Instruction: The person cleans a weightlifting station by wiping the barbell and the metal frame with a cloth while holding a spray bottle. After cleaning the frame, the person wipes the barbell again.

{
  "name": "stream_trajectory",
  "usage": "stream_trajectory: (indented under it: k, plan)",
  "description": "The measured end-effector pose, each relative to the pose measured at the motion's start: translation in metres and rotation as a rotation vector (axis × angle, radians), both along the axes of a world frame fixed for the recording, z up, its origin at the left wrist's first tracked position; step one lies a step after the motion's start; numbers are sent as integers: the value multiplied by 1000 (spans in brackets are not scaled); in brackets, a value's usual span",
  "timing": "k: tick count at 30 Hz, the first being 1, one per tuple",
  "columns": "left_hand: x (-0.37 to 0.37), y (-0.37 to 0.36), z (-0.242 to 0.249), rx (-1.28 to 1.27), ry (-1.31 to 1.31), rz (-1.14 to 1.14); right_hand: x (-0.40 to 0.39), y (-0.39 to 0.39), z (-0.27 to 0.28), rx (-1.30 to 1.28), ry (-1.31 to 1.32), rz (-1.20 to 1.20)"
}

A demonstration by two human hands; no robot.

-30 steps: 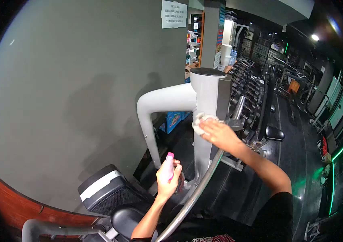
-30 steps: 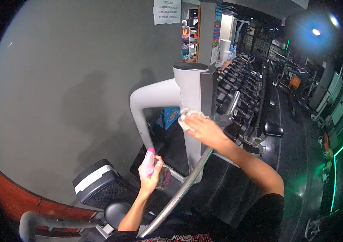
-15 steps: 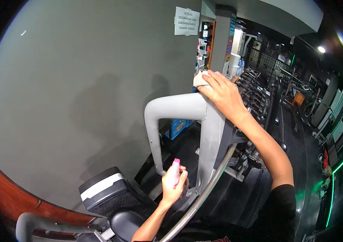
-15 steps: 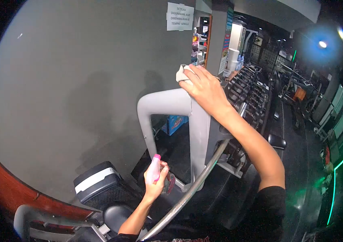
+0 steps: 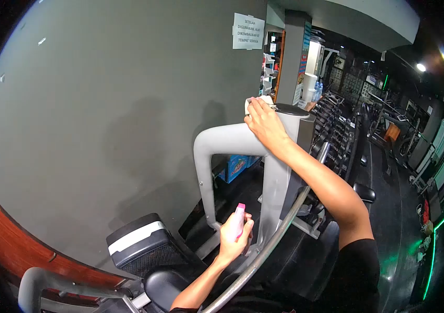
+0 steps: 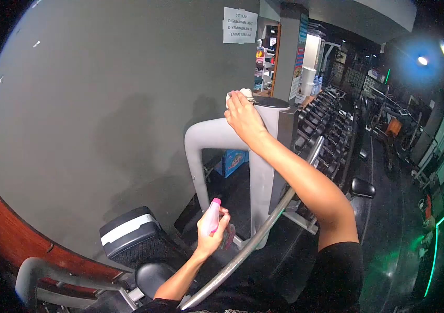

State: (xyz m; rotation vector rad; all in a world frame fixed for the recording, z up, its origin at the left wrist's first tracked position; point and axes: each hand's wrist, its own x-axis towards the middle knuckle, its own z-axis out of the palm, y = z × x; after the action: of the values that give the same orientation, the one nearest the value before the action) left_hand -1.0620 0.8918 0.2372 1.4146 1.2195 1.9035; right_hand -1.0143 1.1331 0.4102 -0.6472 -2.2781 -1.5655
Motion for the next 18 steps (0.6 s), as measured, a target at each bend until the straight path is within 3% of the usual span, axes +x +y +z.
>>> stream_trajectory:
  k: [7, 13, 16, 18]
  plan:
    - [-2, -4, -3, -98, -139, -123, 19, -6, -12, -54, 27, 189]
    - [-5, 1, 1, 63, -101, -22, 36, -22, -42, -219, 98, 366]
    - [-12, 0, 4, 84, -95, 9, 48, -13, -71, -353, -26, 502]
    - [-17, -1, 4, 102, -22, 61, 54, -9, -77, -452, -372, 483]
